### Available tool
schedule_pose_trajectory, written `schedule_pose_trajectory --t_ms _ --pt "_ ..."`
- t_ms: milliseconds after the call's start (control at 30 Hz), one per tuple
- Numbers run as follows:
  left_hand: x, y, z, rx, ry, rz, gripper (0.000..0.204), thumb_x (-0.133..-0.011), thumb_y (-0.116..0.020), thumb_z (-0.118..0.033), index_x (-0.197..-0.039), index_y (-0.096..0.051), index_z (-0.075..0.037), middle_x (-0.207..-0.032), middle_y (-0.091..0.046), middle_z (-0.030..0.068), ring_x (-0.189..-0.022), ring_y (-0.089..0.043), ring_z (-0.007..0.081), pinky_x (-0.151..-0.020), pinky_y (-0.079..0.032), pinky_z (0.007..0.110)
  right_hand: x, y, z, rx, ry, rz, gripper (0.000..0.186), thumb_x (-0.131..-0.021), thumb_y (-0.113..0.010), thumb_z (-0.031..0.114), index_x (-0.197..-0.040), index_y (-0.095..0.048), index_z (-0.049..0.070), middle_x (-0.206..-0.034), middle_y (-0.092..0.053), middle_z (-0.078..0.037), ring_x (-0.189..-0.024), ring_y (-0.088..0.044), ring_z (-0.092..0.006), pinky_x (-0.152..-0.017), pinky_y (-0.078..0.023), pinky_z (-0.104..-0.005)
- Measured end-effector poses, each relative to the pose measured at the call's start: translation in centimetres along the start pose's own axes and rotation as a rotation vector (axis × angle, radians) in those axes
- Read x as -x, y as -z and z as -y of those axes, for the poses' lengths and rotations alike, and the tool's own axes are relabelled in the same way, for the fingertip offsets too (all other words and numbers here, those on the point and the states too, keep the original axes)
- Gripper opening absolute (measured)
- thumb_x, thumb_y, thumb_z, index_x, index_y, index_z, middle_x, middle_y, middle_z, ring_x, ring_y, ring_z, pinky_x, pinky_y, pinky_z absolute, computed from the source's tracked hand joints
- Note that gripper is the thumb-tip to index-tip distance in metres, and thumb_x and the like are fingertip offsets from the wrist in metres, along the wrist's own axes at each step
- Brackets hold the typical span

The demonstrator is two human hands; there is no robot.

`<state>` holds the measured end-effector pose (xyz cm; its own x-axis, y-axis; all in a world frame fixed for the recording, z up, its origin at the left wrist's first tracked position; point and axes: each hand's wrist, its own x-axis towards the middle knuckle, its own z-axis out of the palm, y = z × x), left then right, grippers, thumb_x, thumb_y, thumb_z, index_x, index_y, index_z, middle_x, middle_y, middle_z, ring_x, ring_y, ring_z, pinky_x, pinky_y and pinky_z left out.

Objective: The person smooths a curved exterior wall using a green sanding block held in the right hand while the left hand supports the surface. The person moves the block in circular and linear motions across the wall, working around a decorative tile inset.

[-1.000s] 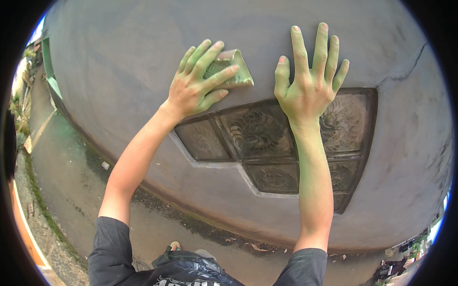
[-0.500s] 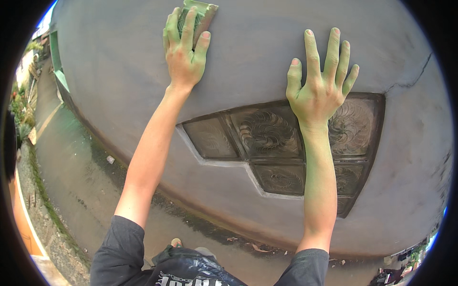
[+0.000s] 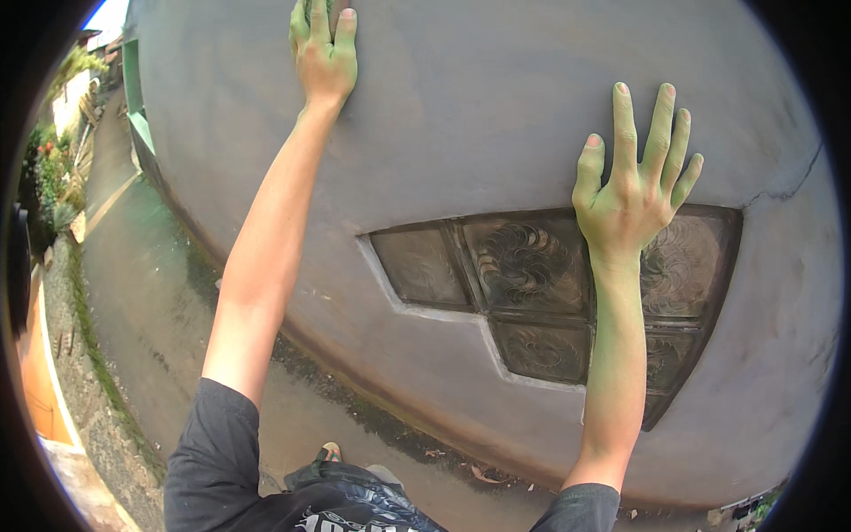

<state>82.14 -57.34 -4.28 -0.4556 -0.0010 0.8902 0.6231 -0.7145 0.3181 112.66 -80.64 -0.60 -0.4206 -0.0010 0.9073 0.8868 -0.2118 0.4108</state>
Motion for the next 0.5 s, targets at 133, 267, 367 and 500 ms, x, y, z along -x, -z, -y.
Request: schedule_pose_trajectory --t_ms 133,267,367,500 --pt "-1.2 -0.7 -5.9 -0.166 0.305 -0.014 0.064 -0.11 -0.049 -0.041 -0.167 -0.033 -0.016 -0.168 -0.03 0.0286 -0.153 -0.032 0.0476 -0.127 -0.025 0.058 0.1 -0.2 0.1 0.022 -0.007 -0.003 0.053 -0.098 -0.057 0.036 -0.151 -0.061 0.036 -0.168 -0.045 -0.004 -0.154 -0.042 -0.0296 -0.127 -0.024 -0.0614" --pt "7.0 1.3 -14.2 0.082 -0.105 0.159 0.065 -0.099 -0.068 -0.041 -0.159 -0.049 -0.026 -0.164 -0.035 0.0255 -0.151 -0.033 0.0509 -0.125 -0.028 0.063 0.0 -0.1 -0.2 0.07 0.021 0.035 0.053 -0.104 -0.053 0.042 -0.157 -0.053 0.038 -0.17 -0.04 -0.004 -0.156 -0.038 -0.0305 -0.126 -0.026 -0.0615" --pt "13.2 3.8 -13.6 0.215 -0.393 0.326 0.067 -0.095 -0.072 -0.043 -0.157 -0.052 -0.03 -0.166 -0.037 0.0205 -0.153 -0.035 0.0461 -0.126 -0.027 0.061 -0.6 0.3 -0.6 0.026 0.108 0.028 0.057 -0.106 -0.051 0.05 -0.162 -0.045 0.039 -0.173 -0.035 -0.003 -0.157 -0.035 -0.0313 -0.126 -0.027 -0.0632" --pt "16.8 5.8 -6.1 0.05 -0.151 0.308 0.064 -0.099 -0.068 -0.042 -0.158 -0.051 -0.024 -0.166 -0.038 0.021 -0.153 -0.035 0.0459 -0.126 -0.027 0.057 -2.0 0.6 -0.3 0.008 0.137 0.016 0.061 -0.108 -0.046 0.059 -0.165 -0.038 0.04 -0.174 -0.03 -0.004 -0.159 -0.031 -0.0329 -0.124 -0.027 -0.0656"
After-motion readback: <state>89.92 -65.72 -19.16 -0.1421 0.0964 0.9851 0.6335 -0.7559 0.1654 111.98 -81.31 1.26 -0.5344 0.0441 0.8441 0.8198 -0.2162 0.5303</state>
